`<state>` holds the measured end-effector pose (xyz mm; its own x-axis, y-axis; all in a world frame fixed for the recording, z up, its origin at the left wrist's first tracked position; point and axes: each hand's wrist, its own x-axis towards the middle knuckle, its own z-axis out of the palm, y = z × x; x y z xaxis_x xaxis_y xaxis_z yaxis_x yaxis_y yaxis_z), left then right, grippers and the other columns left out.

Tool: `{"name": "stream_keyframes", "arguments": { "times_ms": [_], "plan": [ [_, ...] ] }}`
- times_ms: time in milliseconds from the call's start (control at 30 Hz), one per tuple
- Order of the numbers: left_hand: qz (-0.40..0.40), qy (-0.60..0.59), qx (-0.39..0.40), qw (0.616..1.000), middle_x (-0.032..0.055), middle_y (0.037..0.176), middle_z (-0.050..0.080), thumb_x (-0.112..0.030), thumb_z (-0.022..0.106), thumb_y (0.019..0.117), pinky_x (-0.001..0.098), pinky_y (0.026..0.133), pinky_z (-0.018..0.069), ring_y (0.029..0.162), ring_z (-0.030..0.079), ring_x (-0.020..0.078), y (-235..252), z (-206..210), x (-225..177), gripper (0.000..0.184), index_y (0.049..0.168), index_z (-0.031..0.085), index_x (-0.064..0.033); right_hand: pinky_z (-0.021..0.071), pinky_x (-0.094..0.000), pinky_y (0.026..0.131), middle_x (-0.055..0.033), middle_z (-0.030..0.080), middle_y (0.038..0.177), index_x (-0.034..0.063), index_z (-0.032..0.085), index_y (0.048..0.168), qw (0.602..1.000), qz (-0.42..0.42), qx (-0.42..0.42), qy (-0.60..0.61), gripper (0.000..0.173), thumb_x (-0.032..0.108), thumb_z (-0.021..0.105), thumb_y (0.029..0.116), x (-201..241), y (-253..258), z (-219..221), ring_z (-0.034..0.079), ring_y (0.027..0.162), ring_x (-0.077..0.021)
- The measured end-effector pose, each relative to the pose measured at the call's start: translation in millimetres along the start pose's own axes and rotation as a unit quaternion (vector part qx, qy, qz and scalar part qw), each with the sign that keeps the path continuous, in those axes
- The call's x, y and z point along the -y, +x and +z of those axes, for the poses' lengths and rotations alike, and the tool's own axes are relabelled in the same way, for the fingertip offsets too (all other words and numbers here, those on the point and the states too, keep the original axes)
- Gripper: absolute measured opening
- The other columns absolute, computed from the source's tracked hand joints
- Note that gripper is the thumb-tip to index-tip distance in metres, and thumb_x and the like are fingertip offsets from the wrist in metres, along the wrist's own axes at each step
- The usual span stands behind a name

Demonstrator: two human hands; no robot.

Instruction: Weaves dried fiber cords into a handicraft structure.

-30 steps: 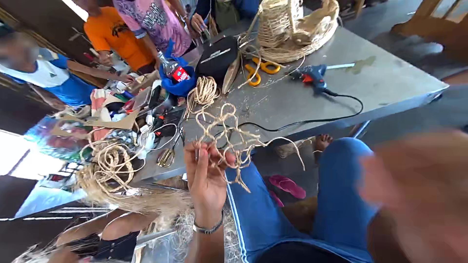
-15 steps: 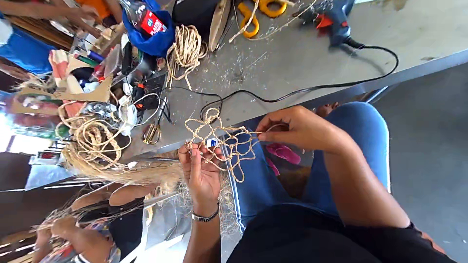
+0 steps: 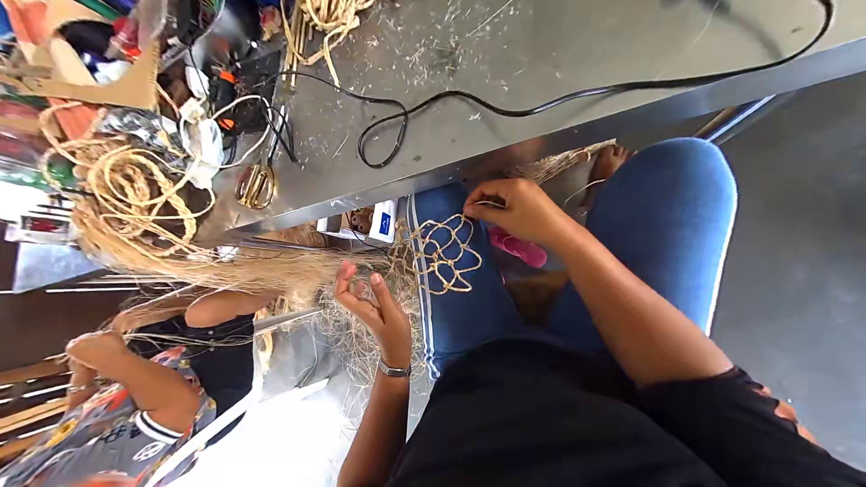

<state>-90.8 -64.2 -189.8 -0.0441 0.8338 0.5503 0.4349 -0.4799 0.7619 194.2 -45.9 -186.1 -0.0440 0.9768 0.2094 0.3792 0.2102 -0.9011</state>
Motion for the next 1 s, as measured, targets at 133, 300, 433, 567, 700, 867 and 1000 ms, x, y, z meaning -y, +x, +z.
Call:
{"name": "stream_keyframes", "arguments": {
  "times_ms": [133, 300, 433, 567, 700, 867, 1000],
  "plan": [
    [0.174, 0.056, 0.097, 0.978, 0.0060, 0.141, 0.057, -0.020, 0.042, 0.1100, 0.0427, 0.115, 0.0418, 0.141, 0.046, 0.0214, 15, 10, -17, 0.026, 0.127, 0.058, -0.0089, 0.0572, -0.0311, 0.079, -0.0047, 0.073, 0.096, 0.0076, 0.074, 0.107, 0.999, -0.017, -0.001, 0.029, 0.020, 0.024, 0.065, 0.1007, -2, 1, 5, 0.068, 0.083, -0.0098],
    [0.125, 0.172, 0.242, 0.947, 0.0121, 0.169, 0.022, -0.057, 0.071, 0.0896, 0.0638, 0.125, 0.0133, 0.157, 0.011, 0.0362, -9, 49, 21, 0.080, 0.156, 0.045, -0.0204, 0.0592, -0.0331, 0.078, -0.0077, 0.072, 0.095, 0.0054, 0.072, 0.110, 0.999, 0.015, 0.009, 0.026, 0.022, 0.024, 0.064, 0.1015, -8, 6, 12, 0.069, 0.081, -0.0130],
    [0.104, 0.202, 0.234, 0.945, 0.0117, 0.171, 0.015, -0.063, 0.078, 0.0794, 0.0631, 0.125, 0.0152, 0.158, 0.007, 0.0352, -10, 45, 21, 0.096, 0.158, 0.041, -0.0223, 0.0577, -0.0365, 0.079, -0.0106, 0.072, 0.093, 0.0018, 0.073, 0.109, 0.999, 0.032, 0.016, 0.010, 0.028, 0.027, 0.063, 0.1022, -11, 5, 11, 0.069, 0.081, -0.0158],
    [0.091, 0.221, 0.236, 0.942, 0.0104, 0.172, 0.013, -0.068, 0.081, 0.0713, 0.0620, 0.125, 0.0165, 0.158, 0.006, 0.0351, -12, 40, 19, 0.107, 0.159, 0.039, -0.0231, 0.0551, -0.0300, 0.074, -0.0048, 0.069, 0.088, 0.0032, 0.071, 0.108, 0.995, 0.067, 0.033, 0.062, 0.027, 0.028, 0.064, 0.1016, -13, 2, 4, 0.063, 0.076, -0.0081],
    [0.079, 0.158, 0.243, 0.954, 0.0125, 0.172, 0.007, -0.074, 0.078, 0.0704, 0.0682, 0.123, 0.0117, 0.158, 0.003, 0.0356, -10, 33, 26, 0.119, 0.163, 0.028, -0.0190, 0.0547, -0.0279, 0.078, -0.0031, 0.070, 0.093, 0.0049, 0.071, 0.111, 0.993, 0.071, 0.046, 0.081, 0.026, 0.028, 0.065, 0.1006, -14, 0, -5, 0.064, 0.081, -0.0060],
    [0.017, -0.060, 0.218, 0.974, 0.0138, 0.171, 0.011, -0.064, 0.044, 0.1018, 0.0472, 0.127, 0.0236, 0.157, 0.018, 0.0253, -1, 14, 32, 0.091, 0.164, 0.012, -0.0063, 0.0500, -0.0215, 0.066, -0.0032, 0.070, 0.096, 0.0035, 0.070, 0.117, 0.995, 0.058, 0.016, 0.080, 0.027, 0.019, 0.050, 0.1076, -18, 3, -5, 0.059, 0.073, -0.0027],
    [-0.056, -0.043, 0.173, 0.982, 0.0108, 0.170, 0.020, -0.044, 0.036, 0.1103, 0.0447, 0.125, 0.0287, 0.155, 0.025, 0.0230, 7, 3, 41, 0.065, 0.162, 0.024, -0.0067, 0.0499, -0.0225, 0.067, -0.0046, 0.070, 0.098, 0.0031, 0.071, 0.113, 0.997, 0.040, 0.000, 0.061, 0.028, 0.013, 0.046, 0.1052, -21, 3, 1, 0.058, 0.071, -0.0032]
  ]
}}
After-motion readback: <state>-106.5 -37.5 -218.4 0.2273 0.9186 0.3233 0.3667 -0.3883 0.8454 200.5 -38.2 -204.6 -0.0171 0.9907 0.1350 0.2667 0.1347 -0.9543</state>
